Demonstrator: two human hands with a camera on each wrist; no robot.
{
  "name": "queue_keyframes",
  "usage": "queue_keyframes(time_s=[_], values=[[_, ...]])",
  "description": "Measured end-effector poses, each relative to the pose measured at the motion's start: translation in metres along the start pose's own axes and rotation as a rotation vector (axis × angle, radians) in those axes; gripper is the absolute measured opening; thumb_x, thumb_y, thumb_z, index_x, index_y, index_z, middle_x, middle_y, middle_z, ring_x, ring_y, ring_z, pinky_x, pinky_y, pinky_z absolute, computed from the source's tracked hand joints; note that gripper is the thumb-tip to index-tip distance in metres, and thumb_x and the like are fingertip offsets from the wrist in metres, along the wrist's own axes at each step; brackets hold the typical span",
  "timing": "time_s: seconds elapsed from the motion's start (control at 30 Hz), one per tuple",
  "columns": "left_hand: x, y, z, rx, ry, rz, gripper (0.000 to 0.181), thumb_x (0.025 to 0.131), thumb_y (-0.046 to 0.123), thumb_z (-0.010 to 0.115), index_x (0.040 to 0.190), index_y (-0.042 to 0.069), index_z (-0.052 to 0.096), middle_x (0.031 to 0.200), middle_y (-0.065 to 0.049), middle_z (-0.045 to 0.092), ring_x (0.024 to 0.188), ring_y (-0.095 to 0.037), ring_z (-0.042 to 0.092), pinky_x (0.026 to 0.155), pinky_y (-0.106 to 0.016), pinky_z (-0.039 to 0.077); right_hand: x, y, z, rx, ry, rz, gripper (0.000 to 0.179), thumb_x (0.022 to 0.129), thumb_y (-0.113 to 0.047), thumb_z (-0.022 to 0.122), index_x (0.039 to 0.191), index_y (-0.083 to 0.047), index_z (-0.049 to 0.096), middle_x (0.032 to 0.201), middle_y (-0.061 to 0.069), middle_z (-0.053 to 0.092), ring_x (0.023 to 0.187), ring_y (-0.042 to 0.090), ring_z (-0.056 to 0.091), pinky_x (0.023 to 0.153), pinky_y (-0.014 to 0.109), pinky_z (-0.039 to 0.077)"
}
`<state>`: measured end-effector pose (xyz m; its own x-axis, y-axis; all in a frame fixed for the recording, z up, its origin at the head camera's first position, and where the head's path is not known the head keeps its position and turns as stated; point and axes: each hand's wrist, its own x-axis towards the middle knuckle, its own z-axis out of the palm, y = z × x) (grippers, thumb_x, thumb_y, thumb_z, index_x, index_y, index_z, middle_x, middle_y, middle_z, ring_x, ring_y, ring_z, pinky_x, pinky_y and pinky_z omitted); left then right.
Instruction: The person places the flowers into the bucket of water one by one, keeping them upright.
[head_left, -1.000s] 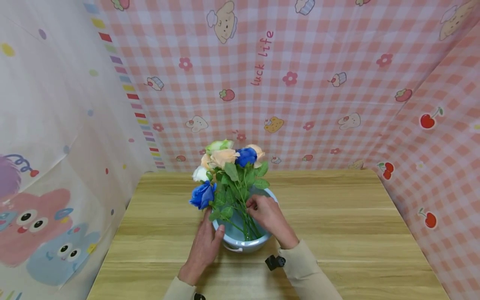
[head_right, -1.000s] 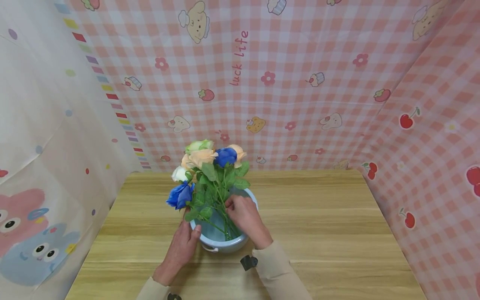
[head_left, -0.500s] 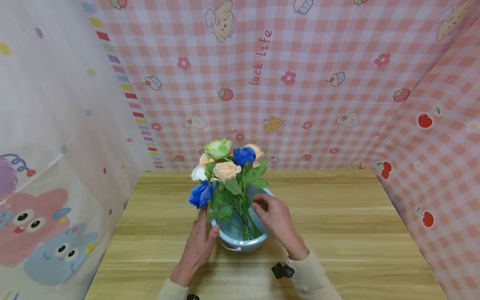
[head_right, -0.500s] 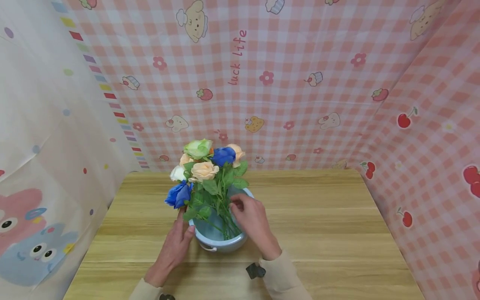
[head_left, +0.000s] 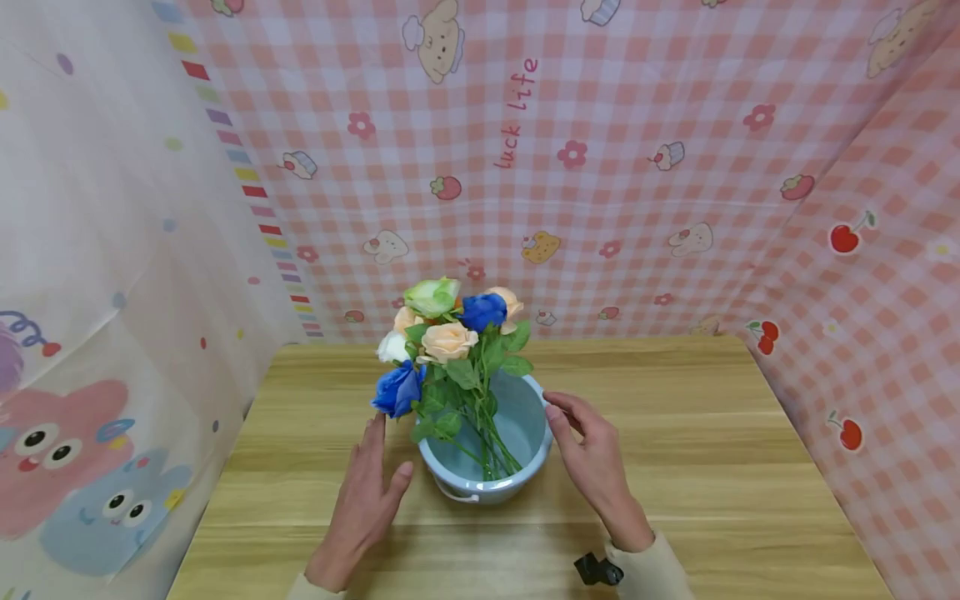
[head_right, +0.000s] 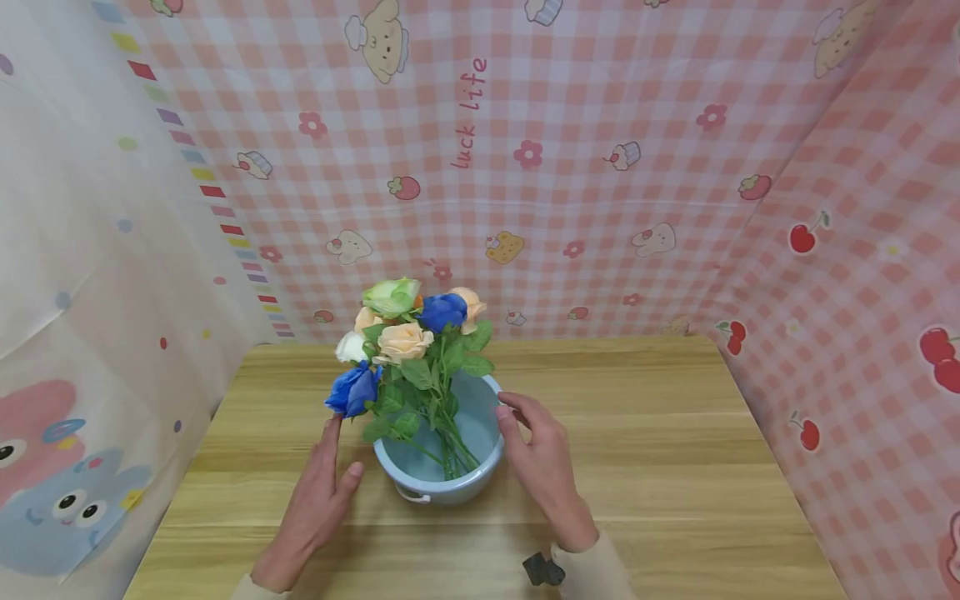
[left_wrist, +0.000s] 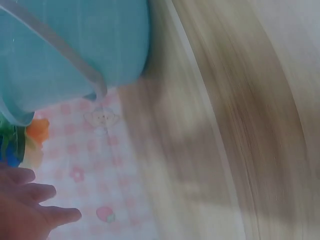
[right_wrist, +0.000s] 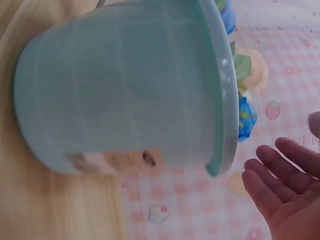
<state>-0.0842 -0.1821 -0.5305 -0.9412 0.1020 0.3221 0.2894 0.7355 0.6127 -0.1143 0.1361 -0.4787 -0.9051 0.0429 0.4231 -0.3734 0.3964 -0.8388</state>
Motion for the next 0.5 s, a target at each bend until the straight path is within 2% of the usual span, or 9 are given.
queue_keyframes(time_s=[0.17,0.3,0.5], values=[[-0.003,-0.005,-0.012,0.058,0.002,0.009,0.08,0.106,0.038,0.053,0.165,0.002,0.014,0.167,-0.026,0.024,0.15,-0.051,0.025,0.118,-0.07,0.02,-0.008,0.012,-0.015,-0.065,0.049,-0.087,0.026,0.102,-0.008,0.064,0.125,-0.005,0.073,0.126,0.009,0.072,0.112,0.027,0.068,0.098,0.011,0.047],[-0.004,-0.011,-0.021,0.124,0.019,0.033,0.081,0.104,0.039,0.055,0.164,0.0,0.017,0.165,-0.028,0.026,0.149,-0.053,0.026,0.114,-0.074,0.022,-0.012,0.022,-0.027,-0.138,0.069,-0.162,0.029,0.1,-0.004,0.063,0.128,-0.003,0.071,0.13,0.012,0.071,0.117,0.033,0.066,0.104,0.01,0.04],[-0.002,-0.021,-0.034,0.243,0.012,0.041,0.083,0.102,0.042,0.058,0.163,-0.001,0.021,0.166,-0.027,0.026,0.149,-0.053,0.025,0.111,-0.08,0.019,-0.014,0.038,-0.045,-0.283,0.068,-0.277,0.034,0.102,-0.013,0.061,0.133,0.0,0.067,0.136,0.017,0.066,0.126,0.04,0.06,0.114,0.011,0.028]])
